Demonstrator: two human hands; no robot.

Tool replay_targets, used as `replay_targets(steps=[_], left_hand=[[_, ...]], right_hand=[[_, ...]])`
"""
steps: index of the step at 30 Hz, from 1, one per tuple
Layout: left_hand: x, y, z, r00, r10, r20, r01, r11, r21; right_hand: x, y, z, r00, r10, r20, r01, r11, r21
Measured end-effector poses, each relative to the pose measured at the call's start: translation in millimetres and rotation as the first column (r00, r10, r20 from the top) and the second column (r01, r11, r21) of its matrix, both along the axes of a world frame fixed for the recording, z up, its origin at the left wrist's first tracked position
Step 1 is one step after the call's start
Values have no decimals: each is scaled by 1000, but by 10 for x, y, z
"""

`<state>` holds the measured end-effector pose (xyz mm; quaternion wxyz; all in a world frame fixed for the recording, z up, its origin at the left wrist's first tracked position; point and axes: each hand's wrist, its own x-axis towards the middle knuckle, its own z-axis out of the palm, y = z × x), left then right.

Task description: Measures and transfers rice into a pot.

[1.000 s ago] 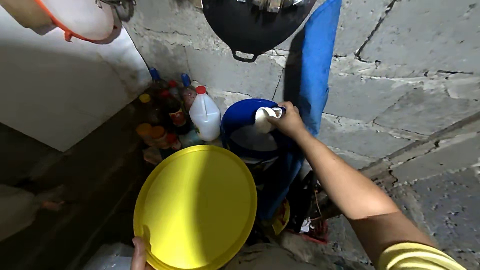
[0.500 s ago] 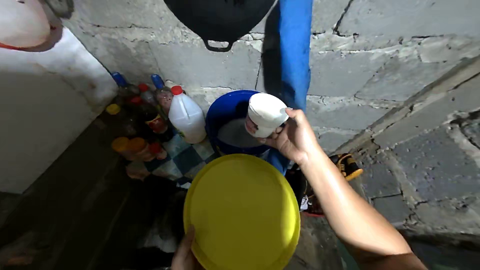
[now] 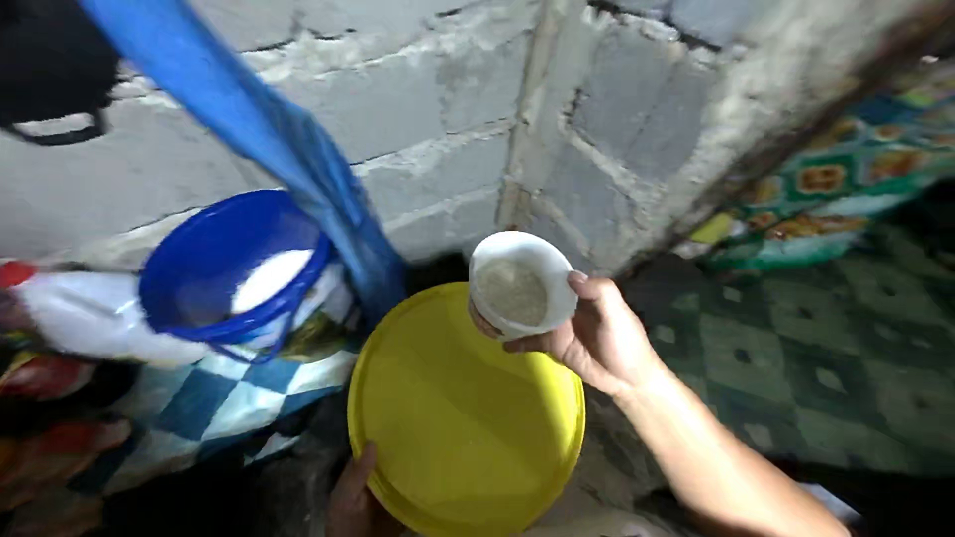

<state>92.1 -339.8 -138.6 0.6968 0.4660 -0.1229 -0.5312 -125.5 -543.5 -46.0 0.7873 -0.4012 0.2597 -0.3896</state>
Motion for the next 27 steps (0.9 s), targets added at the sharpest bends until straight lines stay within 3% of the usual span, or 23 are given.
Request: replay_targets(steps=[5, 10, 15, 19, 23, 27], left_hand=[[-1101, -349, -5, 971, -232, -51, 226, 970, -94], [-2211, -659, 1, 928, -368, -58, 366, 930, -37], [-2919, -1067, -30, 871, -462, -170, 472, 881, 22], [-3350, -1580, -129, 780, -586, -221, 606, 795, 30], [-3961, -2211, -189, 731, -673, -116, 679, 734, 15], [-4675, -2922, -191, 736, -672, 80, 669, 740, 69]], right_hand=[[-1661, 473, -63, 908, -382, -175, 350, 918, -185], [-2892, 870, -239, 719, -687, -109, 668, 726, -167], [-3803, 836, -321, 373, -925, -76, 910, 380, -163], [-4499, 647, -434, 24, -999, -38, 994, 28, -109], [-5307, 416, -638, -242, -969, -57, 970, -240, -39], [-6169, 82, -789, -507, -856, -100, 861, -508, -21]])
